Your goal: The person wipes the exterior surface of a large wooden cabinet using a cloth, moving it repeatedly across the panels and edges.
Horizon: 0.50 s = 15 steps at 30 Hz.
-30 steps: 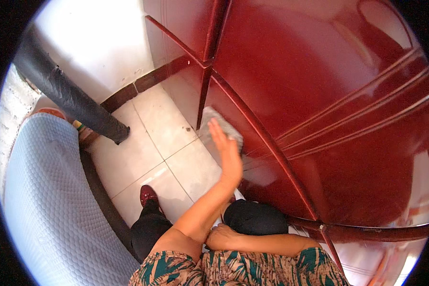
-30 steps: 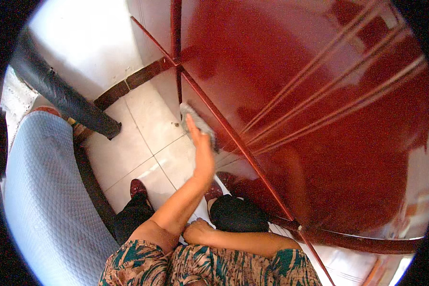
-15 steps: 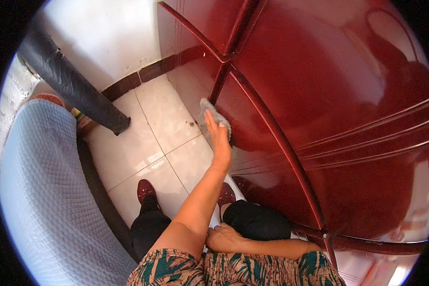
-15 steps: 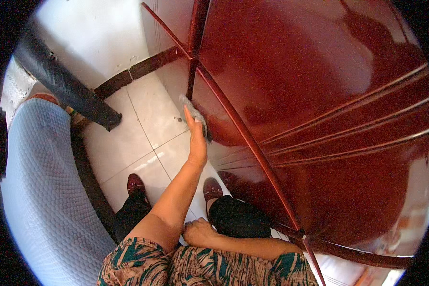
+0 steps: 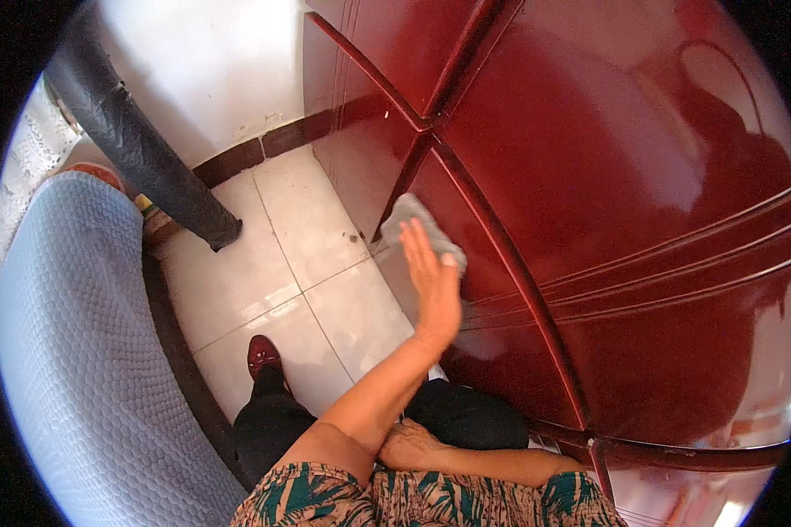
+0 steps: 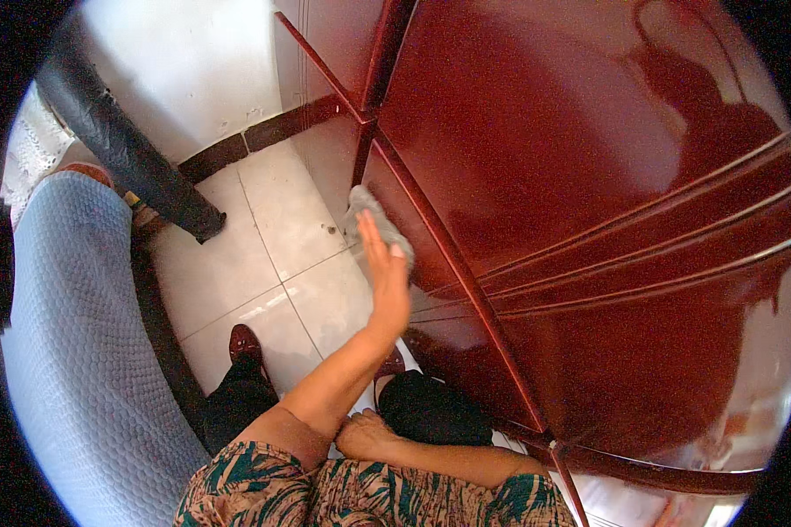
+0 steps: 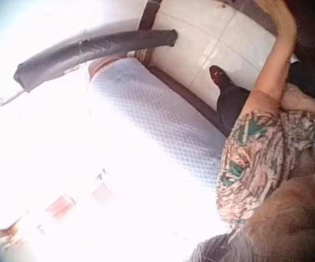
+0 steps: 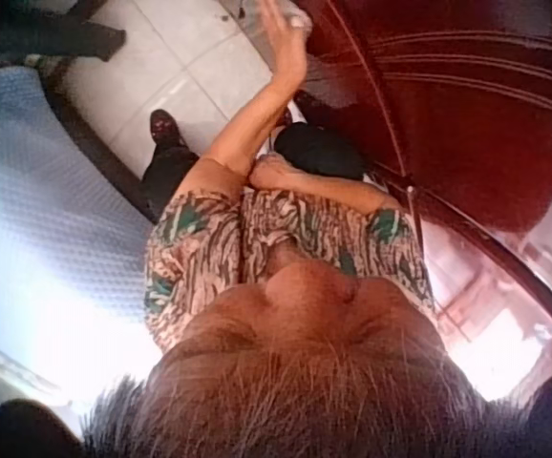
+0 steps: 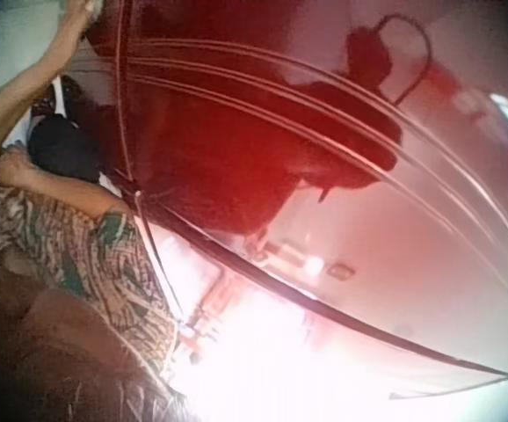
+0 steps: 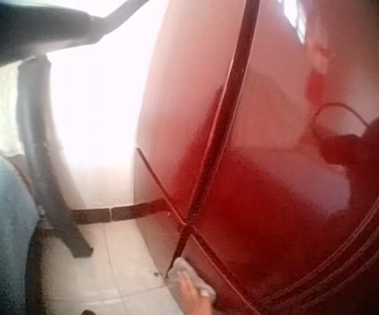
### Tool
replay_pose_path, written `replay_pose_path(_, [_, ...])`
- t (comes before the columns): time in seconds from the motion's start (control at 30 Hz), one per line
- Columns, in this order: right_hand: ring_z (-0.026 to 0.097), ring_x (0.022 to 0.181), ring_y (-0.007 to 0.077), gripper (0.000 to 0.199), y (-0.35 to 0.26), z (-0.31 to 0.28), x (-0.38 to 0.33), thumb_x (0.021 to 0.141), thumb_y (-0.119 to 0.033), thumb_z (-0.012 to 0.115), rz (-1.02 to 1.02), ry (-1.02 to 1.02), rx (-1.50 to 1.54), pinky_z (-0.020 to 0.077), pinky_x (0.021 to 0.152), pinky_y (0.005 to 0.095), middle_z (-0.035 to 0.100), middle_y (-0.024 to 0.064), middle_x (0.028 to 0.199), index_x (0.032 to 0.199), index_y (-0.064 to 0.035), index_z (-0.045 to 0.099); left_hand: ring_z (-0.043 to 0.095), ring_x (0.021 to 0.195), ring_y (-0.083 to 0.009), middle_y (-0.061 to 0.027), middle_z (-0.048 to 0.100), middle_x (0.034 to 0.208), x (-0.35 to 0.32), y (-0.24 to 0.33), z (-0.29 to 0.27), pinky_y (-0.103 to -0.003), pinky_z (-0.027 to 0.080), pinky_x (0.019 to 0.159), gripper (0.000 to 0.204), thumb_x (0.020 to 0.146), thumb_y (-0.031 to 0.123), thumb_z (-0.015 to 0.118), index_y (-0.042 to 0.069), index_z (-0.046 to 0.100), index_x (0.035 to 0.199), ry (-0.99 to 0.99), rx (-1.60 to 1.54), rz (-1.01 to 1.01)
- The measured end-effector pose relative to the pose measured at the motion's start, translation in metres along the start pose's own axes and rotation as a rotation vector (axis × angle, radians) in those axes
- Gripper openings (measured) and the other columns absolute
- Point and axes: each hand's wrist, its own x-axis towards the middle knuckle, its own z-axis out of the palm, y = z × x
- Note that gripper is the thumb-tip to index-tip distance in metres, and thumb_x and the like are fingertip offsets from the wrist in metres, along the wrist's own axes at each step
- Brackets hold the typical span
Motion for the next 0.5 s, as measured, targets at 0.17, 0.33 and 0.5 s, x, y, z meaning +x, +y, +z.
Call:
replay_pose_path(0.17, [0.057, 0.1, 0.034, 0.028, -0.005, 0.007, 0.0, 0.084, -0.02, 0.048, -0.017, 0.302, 0.251, 0.0414, 0.085, 0.045, 0.062, 0.0201, 0.106, 0.101, -0.003, 0.062, -0.005, 0.144, -0.0361, -0.0201, -0.004, 0.156, -0.008, 0.054, 0.001, -0.047, 0.0, 0.114, 0.069, 0.097, 0.038, 0.033, 0.002, 0.008, 0.149, -0.086, 0.118, 0.406])
replay_pose_path(0.33, [0.055, 0.105, 0.0327, 0.029, -0.003, -0.004, -0.006, 0.088, -0.019, 0.046, -0.012, -0.002, -0.06, 0.0417, 0.087, 0.0433, 0.059, 0.0209, 0.11, 0.107, -0.0008, 0.059, 0.0, 0.144, -0.0362, -0.019, 0.002, 0.156, 0.025, 0.01, -0.008, -0.047, 0.002, 0.114, 0.067, 0.095, 0.03, 0.038, 0.004, 0.011, 0.15, 0.012, 0.069, 0.332])
replay_pose_path(0.5, [0.063, 0.069, 0.0284, 0.021, -0.007, 0.003, -0.009, 0.085, -0.019, 0.049, -0.158, 0.332, -0.204, 0.0441, 0.061, 0.04, 0.061, 0.0138, 0.077, 0.088, -0.0031, 0.062, 0.002, 0.144, -0.0302, -0.0148, 0.004, 0.156, 0.051, -0.06, -0.03, -0.04, 0.006, 0.116, 0.062, 0.099, 0.034, 0.03, 0.006, 0.008, 0.15, 0.052, -0.11, -0.064])
